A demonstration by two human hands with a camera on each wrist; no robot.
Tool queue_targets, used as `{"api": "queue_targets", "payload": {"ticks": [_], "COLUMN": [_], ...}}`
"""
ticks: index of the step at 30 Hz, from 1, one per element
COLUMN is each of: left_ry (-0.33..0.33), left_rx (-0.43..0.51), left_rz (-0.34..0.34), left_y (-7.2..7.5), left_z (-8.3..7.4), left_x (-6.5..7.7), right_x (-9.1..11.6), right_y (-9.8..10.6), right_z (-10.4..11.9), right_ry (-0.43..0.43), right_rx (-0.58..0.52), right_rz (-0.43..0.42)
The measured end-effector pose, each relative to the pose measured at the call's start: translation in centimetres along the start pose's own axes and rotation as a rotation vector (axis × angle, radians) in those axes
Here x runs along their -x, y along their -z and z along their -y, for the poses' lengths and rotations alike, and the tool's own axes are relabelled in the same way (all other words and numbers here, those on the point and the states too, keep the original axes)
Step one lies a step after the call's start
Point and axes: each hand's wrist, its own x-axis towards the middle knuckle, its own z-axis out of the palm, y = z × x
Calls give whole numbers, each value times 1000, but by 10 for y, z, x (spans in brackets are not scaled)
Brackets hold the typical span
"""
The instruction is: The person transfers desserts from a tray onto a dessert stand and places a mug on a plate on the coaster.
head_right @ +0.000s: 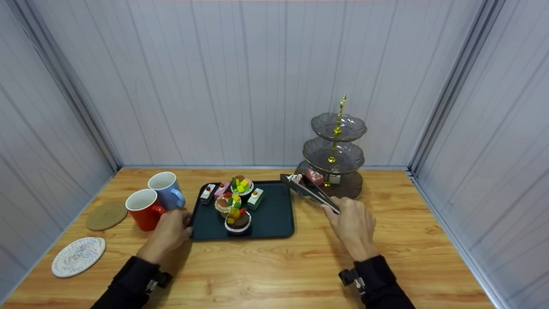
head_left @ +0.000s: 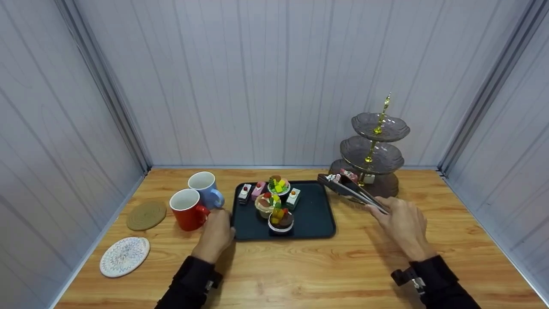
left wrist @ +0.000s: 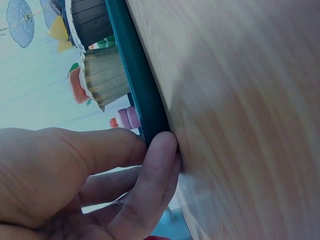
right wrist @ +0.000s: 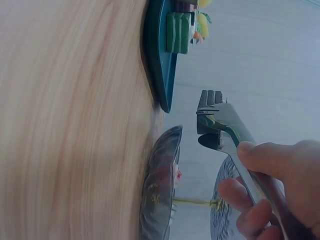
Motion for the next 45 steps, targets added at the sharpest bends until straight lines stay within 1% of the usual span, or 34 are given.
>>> {"api": "queue_targets", "payload": {"ticks": [9,13,15,21,22,28,29,36,41,43,45], "left_ry": [19,9,12,22,5,-44,-33,-15,-18,-19,-21], "left_rx": [7,-8,-1,30,33,5,2,5,12,22,22], "left_rz": [9,-5,-13,-4,-6,-55,-58,-34,-30,-34,-40], "left_y": [1,0,-1,1,9,9,1,-1,-1,-1,1], "left_z": [0,1,1,-1,-6,-6,-1,2,2,1,1], "left_x": [1,1,1,3,7,8,6,4,3,3,3], "right_x": [1,0,-1,-3,-3,-4,-4,-7,-8,-9,-10], "right_y": [12,18,21,31,32,38,39,45,48,48,48], "right_z": [-20,-27,-31,-46,-48,-59,-60,-71,-76,-78,-79], "right_ry": [-66,-92,-109,-172,-181,-199,-199,-225,-252,-248,-226], "right_rx": [36,47,53,79,83,85,87,117,145,155,162], "right_rz": [32,66,85,139,145,159,161,186,222,236,234]}}
